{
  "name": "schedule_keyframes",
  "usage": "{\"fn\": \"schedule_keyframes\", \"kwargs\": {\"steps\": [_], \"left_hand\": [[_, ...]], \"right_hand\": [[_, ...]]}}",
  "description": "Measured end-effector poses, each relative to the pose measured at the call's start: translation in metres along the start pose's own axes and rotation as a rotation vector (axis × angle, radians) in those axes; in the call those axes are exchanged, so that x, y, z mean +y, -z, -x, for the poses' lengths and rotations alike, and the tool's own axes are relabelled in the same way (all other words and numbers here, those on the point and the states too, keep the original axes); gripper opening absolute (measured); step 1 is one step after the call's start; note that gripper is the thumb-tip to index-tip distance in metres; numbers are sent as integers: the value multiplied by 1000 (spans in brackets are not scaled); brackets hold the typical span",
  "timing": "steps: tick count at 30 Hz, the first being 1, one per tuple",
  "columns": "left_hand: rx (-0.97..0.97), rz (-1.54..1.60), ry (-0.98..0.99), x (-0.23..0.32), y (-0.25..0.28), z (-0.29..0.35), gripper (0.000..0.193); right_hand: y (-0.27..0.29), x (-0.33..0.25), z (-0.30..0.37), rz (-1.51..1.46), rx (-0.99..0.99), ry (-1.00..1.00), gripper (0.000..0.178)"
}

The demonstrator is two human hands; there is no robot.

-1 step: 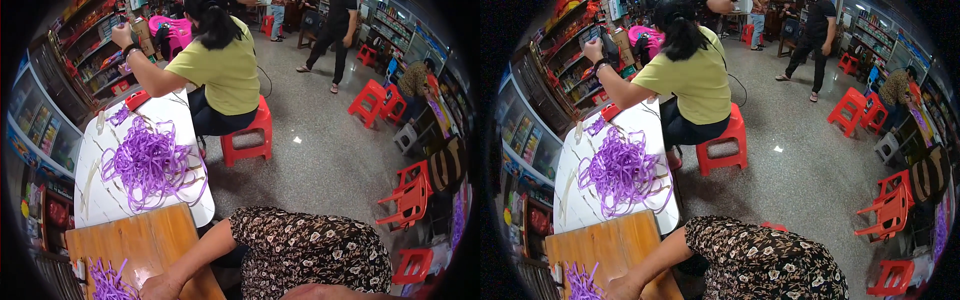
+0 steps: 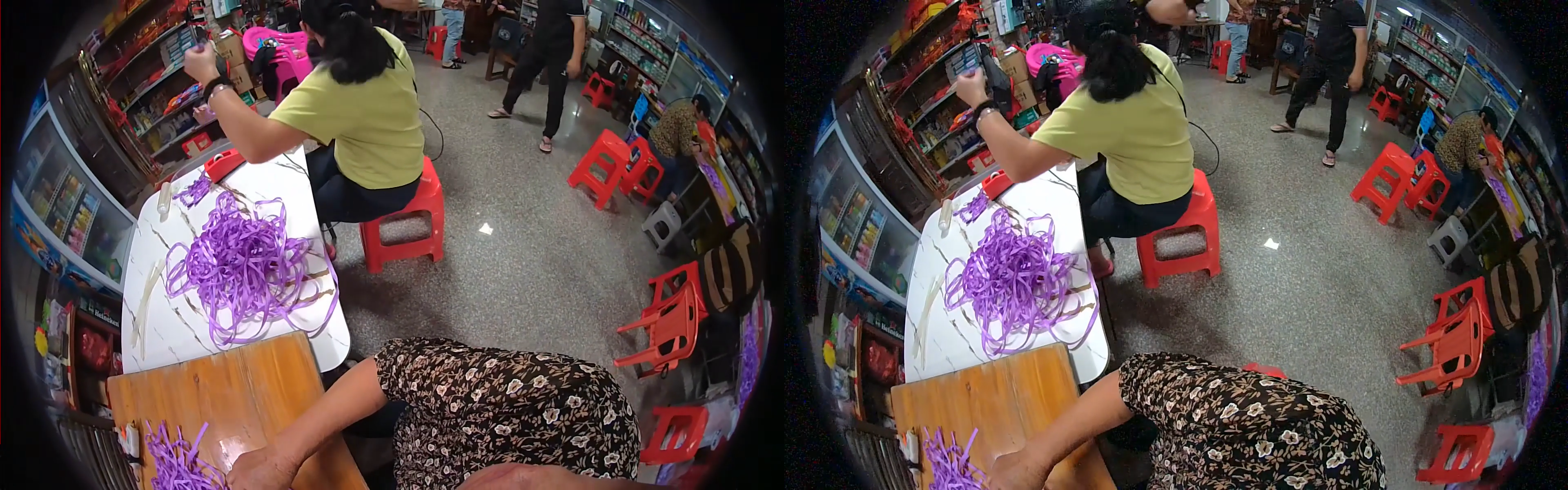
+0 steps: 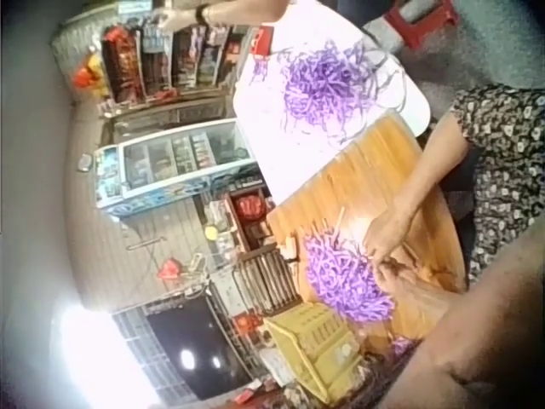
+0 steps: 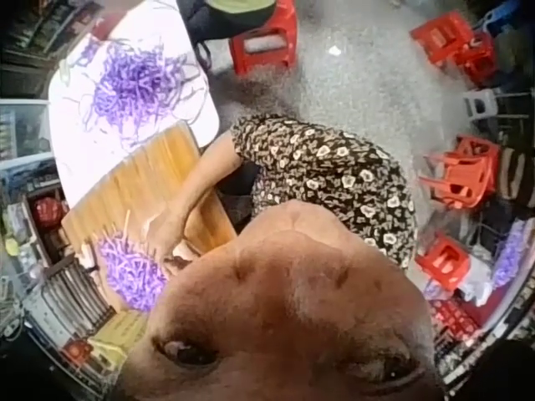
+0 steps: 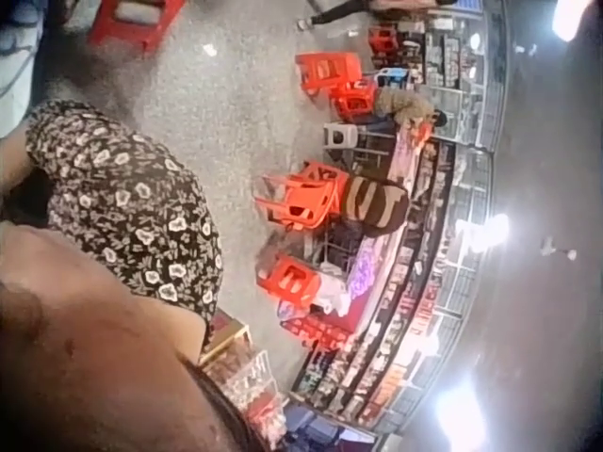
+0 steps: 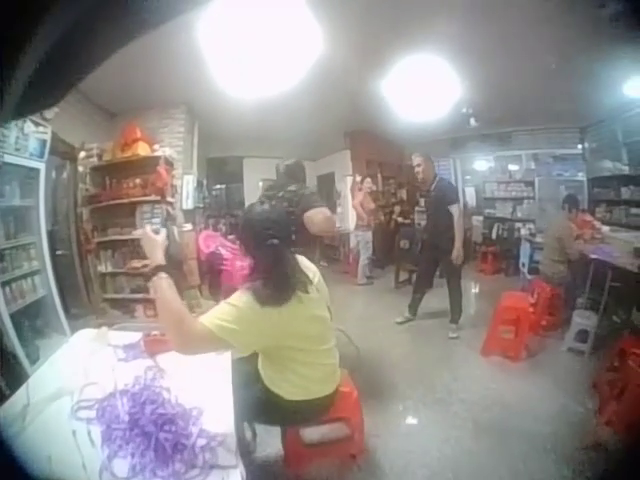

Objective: The person ties knots in purple ribbons by hand, working through them one at a time from a pile on a wooden table. They form a loop and pull the end through to create a knot before setting it aside and reaching for another ribbon.

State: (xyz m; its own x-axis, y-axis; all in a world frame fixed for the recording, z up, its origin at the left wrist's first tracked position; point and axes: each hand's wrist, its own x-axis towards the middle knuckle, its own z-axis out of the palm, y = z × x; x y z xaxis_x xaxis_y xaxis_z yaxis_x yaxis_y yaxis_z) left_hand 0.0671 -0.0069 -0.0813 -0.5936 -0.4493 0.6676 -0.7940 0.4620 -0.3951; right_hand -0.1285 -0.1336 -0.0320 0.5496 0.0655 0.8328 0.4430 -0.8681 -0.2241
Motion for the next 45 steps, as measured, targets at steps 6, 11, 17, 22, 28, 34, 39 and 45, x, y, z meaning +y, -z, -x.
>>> {"fn": "schedule_keyframes", "kwargs": {"steps": [6, 11, 17, 22, 28, 34, 39, 45], "left_hand": [[10, 568, 903, 33, 1, 6, 24], [101, 976, 1309, 54, 18, -63, 29], [82, 956, 1314, 39, -26, 8, 25], [311, 1348, 1841, 60, -4, -58, 17], [505, 1504, 1804, 76, 16, -118, 24], [480, 1079, 1842, 64, 2, -80, 16], [332, 994, 1789, 53, 5, -52, 22], [159, 885, 1725, 47, 13, -27, 39]], "right_hand": [[14, -14, -2, 19, 56, -76, 18], [14, -18, -2, -26, 18, -210, 19], [-2, -17, 5, 50, 42, -273, 16], [-2, -21, 6, 158, 42, -143, 20], [8, -41, -4, 14, 59, -436, 23], [8, -37, -2, 269, 112, -203, 21], [2, -32, 0, 286, -14, -198, 22], [-13, -9, 12, 243, 226, -247, 14]]}}
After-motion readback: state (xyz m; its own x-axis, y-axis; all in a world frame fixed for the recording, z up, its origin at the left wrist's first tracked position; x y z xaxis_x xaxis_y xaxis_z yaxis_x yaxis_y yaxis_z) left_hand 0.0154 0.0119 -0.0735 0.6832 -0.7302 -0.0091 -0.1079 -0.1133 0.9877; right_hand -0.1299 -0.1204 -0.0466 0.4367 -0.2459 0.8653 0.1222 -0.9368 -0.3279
